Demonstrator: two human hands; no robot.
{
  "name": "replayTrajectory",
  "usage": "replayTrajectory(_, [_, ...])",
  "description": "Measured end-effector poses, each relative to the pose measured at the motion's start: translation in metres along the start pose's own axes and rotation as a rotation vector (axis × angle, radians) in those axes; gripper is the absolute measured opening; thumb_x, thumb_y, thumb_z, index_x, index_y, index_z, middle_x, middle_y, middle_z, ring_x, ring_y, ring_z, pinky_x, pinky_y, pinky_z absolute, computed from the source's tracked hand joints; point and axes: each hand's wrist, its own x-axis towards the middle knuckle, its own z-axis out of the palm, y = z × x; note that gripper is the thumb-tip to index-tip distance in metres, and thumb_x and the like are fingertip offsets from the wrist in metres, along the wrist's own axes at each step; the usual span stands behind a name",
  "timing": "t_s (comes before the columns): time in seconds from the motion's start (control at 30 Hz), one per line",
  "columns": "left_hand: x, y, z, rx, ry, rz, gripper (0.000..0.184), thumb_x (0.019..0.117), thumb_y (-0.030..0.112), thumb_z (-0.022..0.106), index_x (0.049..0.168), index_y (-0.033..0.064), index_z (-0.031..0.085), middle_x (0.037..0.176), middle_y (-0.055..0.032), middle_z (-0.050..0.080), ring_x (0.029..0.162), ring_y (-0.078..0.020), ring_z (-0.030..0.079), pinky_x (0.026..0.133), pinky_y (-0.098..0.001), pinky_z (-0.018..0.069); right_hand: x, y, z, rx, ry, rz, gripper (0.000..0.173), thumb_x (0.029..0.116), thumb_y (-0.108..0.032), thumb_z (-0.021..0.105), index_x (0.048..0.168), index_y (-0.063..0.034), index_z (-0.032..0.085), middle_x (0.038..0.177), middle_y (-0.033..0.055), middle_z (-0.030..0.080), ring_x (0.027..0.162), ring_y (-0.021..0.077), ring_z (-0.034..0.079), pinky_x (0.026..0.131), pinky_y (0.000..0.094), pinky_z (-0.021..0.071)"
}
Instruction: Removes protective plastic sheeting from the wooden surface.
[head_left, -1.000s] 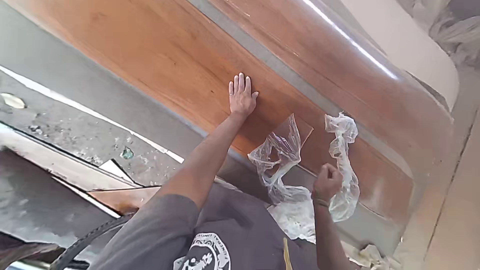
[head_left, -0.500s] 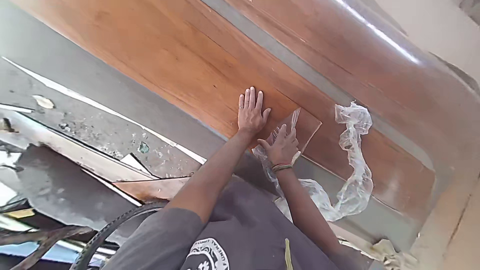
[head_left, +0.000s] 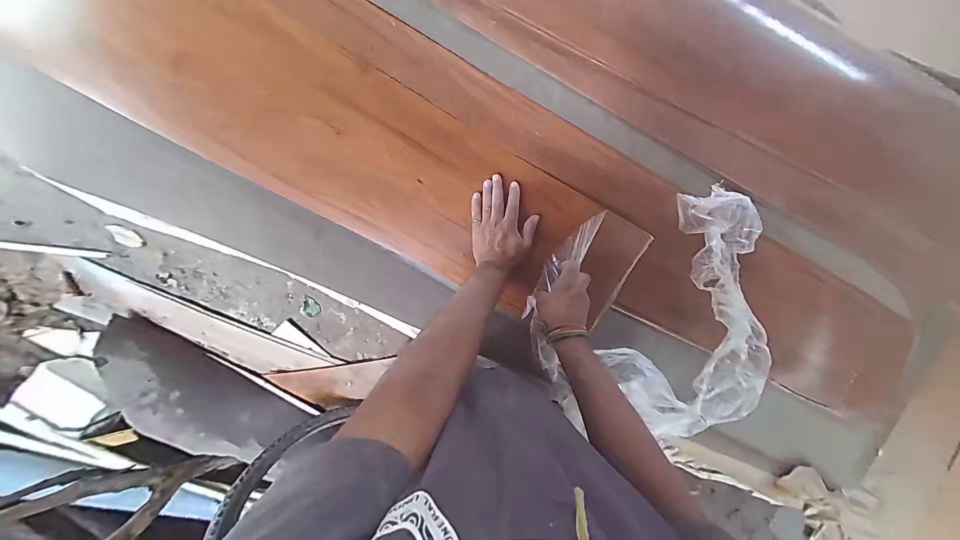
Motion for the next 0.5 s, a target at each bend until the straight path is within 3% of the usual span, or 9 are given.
replayTrajectory(0.1, [-0.001,-0.001,0.0,0.005,0.008,-0.001,0.077,0.1002,0.069,0.031,0.161,0.0208,0.037,0.171,-0.01,0.021,0.159,-0.0274,0.017,0.129,-0.0523,0.0098,0.01,0.01,-0.014,-0.038,-0.18,-0.054,0.076,0.0835,-0.021,0.076,0.151,-0.0104,0.041,0.122,0.0185,0.07,0.111,0.0344,0.07,0.094,0.0521,0.0565])
replayTrajectory(0.2, [-0.001,0.002,-0.001,0.009,-0.024,-0.012,0.077,0.1003,0.068,0.029,0.161,0.0214,0.035,0.172,-0.0095,0.02,0.159,-0.0275,0.015,0.129,-0.0528,0.0091,0.026,0.027,-0.025,0.187,-0.24,-0.169,0.061,0.0785,-0.014,0.084,0.134,-0.0057,0.059,0.122,0.0195,0.068,0.111,0.034,0.067,0.096,0.0533,0.054])
replayTrajectory(0.3, [0.001,0.001,-0.001,0.016,-0.045,-0.014,0.077,0.1004,0.068,0.03,0.162,0.0213,0.034,0.172,-0.01,0.018,0.159,-0.0278,0.014,0.129,-0.0523,0.0084,0.028,0.047,-0.015,0.555,-0.162,-0.238,0.047,0.0669,-0.002,0.084,0.111,0.0004,0.066,0.104,0.0147,0.069,0.094,0.0236,0.066,0.084,0.0448,0.0553])
replayTrajectory(0.37, [0.0,0.001,-0.002,0.018,-0.038,-0.009,0.076,0.1008,0.067,0.03,0.161,0.0213,0.035,0.172,-0.0101,0.019,0.159,-0.0282,0.015,0.129,-0.0523,0.0089,0.022,0.057,-0.013,0.775,-0.115,-0.237,0.039,0.0648,0.004,0.081,0.101,0.0009,0.067,0.092,0.0092,0.07,0.082,0.0144,0.066,0.074,0.0343,0.0565])
replayTrajectory(0.5, [0.0,-0.004,0.0,0.026,0.001,-0.001,0.076,0.1009,0.067,0.029,0.161,0.022,0.036,0.171,-0.0092,0.02,0.159,-0.0274,0.016,0.129,-0.0518,0.0096,0.009,0.076,-0.022,0.942,-0.089,-0.251,0.034,0.0652,0.007,0.08,0.097,0.0008,0.071,0.085,0.0062,0.072,0.074,0.009,0.066,0.069,0.0276,0.0571])
